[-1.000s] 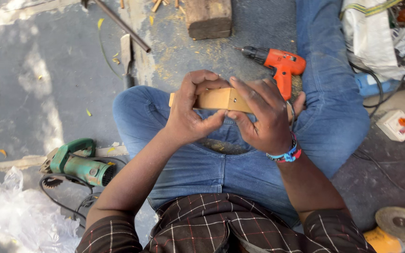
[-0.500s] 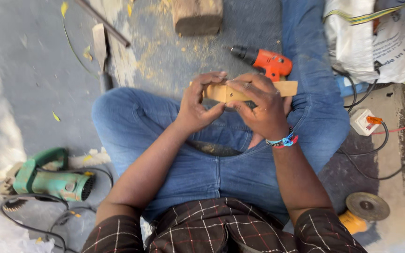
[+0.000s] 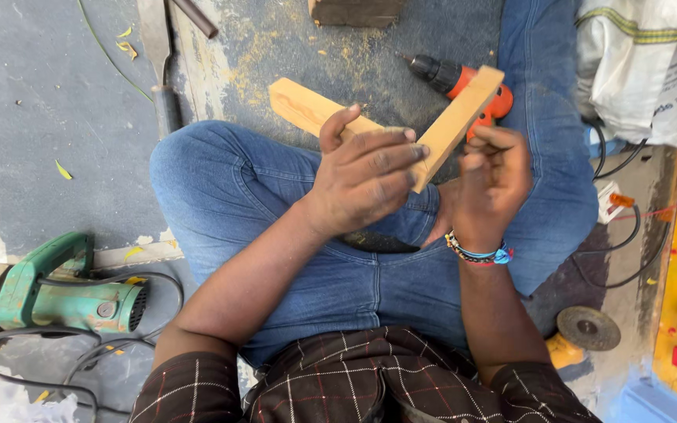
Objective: The person sits on the floor and assembles a wooden corner frame by drilling holes into wood pieces with a power drill and fitting the components together.
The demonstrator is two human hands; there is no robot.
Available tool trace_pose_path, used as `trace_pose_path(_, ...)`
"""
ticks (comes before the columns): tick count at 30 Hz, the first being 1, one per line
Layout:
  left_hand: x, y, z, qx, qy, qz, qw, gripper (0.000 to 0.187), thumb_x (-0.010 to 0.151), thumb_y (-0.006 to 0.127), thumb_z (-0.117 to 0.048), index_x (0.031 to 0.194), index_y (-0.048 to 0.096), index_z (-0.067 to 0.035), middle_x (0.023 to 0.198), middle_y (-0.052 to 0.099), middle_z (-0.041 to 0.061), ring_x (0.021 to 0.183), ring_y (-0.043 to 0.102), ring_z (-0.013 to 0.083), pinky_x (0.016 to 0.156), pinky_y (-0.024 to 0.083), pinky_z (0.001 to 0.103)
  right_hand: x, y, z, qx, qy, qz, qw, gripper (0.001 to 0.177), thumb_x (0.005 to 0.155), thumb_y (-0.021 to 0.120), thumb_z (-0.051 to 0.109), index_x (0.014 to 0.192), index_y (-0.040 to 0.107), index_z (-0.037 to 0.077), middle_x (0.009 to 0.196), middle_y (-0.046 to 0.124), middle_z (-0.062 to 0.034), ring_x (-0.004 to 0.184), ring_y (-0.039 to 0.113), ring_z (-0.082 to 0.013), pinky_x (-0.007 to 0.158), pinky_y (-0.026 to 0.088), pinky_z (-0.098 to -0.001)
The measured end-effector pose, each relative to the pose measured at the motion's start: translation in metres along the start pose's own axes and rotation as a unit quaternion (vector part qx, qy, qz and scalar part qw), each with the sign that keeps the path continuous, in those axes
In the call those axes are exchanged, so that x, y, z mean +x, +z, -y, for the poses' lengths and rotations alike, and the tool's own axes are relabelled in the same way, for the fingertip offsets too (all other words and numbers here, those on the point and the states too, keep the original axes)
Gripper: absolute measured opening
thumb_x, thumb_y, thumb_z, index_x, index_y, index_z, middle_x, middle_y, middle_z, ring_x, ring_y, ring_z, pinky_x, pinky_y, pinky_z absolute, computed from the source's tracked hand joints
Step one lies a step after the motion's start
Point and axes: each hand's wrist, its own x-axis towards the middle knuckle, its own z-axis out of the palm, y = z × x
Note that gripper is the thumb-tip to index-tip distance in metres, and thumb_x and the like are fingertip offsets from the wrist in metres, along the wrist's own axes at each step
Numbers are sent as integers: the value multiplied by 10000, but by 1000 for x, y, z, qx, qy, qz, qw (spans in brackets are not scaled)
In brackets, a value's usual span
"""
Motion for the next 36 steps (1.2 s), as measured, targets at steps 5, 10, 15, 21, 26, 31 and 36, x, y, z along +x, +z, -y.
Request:
trace_pose_path(5,-1,0,1,48,71,28,996,231,1035,796,-205,1049,568,-244,1301,723,-39,1292,642,178,1272,162,509,-3,-10,-22,368,242,21,898,541,1011,692,408,1357,506,36,1201,683,-100,1087,681,-225,926,588,-377)
trace_pose_path(10,-1,12,0,96,45,75,991,164,987,784,-259,1010,621,-264,1310,719,-72,1286,628,156,1237,180,504,3,-15,-43,425,364,26,829,482,977,707,378,1332,561,86,1104,705,-78,1021,691,-234,861,579,-412)
trace_pose_path(15,-2,24,-4,127,44,132,982,141,953,765,-242,1024,645,-256,1341,708,-53,1317,632,179,1225,204,510,-2,-19,-73,466,373,14,802,382,1025,762,209,1318,583,42,1172,693,-68,1116,680,-225,971,560,-420)
trace_pose_path(21,-13,33,-9,96,-67,15,993,406,887,823,-427,1058,610,-126,1215,645,117,1177,606,333,1089,374,502,8,-30,-80,435,310,11,845,395,962,740,154,1316,570,110,1211,684,-114,1079,688,-239,908,599,-436)
trace_pose_path(26,-29,47,3,-168,-430,-58,885,404,986,741,-299,1223,571,-19,1108,689,127,997,681,204,903,581,338,13,-36,-69,453,258,39,852,438,978,729,106,1364,523,88,1318,652,-137,1124,675,-236,977,593,-451)
trace_pose_path(31,-40,56,22,-461,-503,31,730,412,993,658,-185,1343,574,15,1192,702,95,1074,704,173,932,609,330,11,-31,-70,430,250,91,863,549,941,747,67,1412,464,75,1320,632,-152,1214,665,-230,1026,600,-439)
trace_pose_path(36,-48,59,25,-445,-532,53,719,404,966,706,-102,1325,584,38,1176,712,110,1086,701,188,965,597,329,5,-23,-87,358,219,106,901,621,945,775,13,1471,445,10,1293,626,-132,1209,641,-224,1048,561,-372)
